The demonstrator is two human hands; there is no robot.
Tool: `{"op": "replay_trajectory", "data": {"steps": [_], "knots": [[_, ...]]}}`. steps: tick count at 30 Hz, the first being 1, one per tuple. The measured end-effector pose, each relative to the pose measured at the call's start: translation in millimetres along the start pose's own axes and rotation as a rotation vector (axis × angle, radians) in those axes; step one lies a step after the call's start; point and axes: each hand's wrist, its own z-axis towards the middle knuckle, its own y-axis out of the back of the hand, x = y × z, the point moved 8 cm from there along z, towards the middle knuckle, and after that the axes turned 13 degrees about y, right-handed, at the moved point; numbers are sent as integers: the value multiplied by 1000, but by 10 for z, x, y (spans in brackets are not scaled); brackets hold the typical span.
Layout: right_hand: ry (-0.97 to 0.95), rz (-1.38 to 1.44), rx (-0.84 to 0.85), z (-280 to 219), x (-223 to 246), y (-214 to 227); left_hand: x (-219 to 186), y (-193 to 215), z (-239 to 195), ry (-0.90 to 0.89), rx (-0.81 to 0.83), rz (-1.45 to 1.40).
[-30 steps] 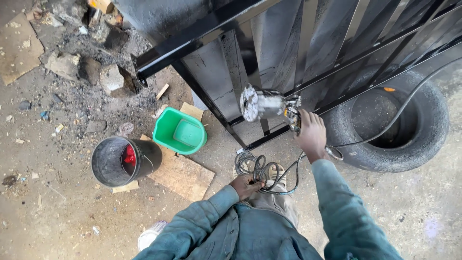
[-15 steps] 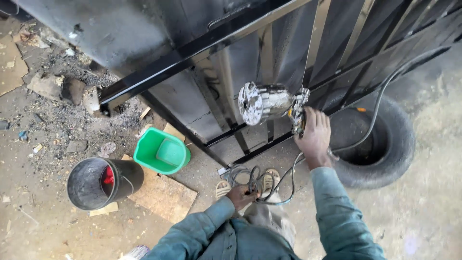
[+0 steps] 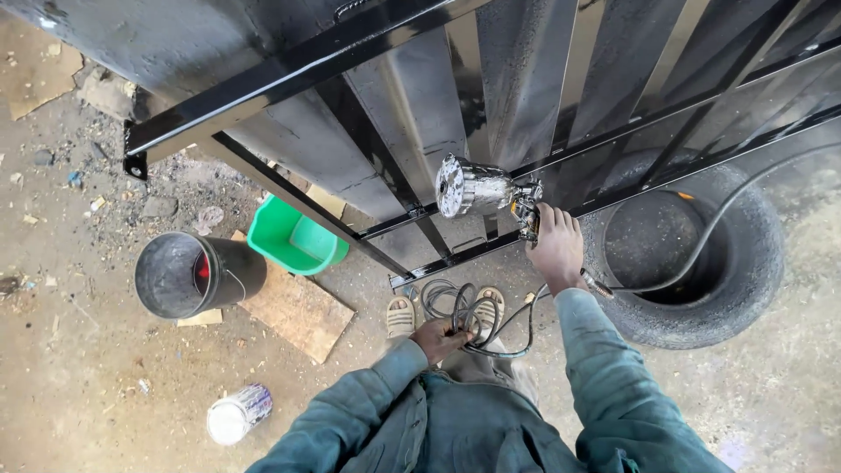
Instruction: Spray painting a metal gate with black paint using a pneumatic spray gun
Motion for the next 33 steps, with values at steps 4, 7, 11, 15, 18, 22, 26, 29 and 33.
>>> {"op": "replay_trajectory", "data": {"steps": [4,7,11,15,18,22,26,29,33], "knots": [[-33,14,75,-16,-86,-50,19,-66,93,19,9,10],[-15,-6,63,69,-78,151,54,-126,228,18,1,4],[-2,-58,24,250,-17,519,7,-98,247,23,10,33],[13,-49,-34,405,66,845,-103,-91,271,-23,-4,43],[28,-48,-96,534,110,1057,-238,-82,252,-71,-28,73],[51,-43,-184,734,227,1456,-133,-42,364,-97,-32,66],[95,-47,-285,913,310,1838,63,-34,534,-90,-2,18],[108,-98,-305,1032,351,2090,115,28,621,-66,-135,56],[155,-111,-378,1128,413,2393,125,40,662,4,-158,84]]}}
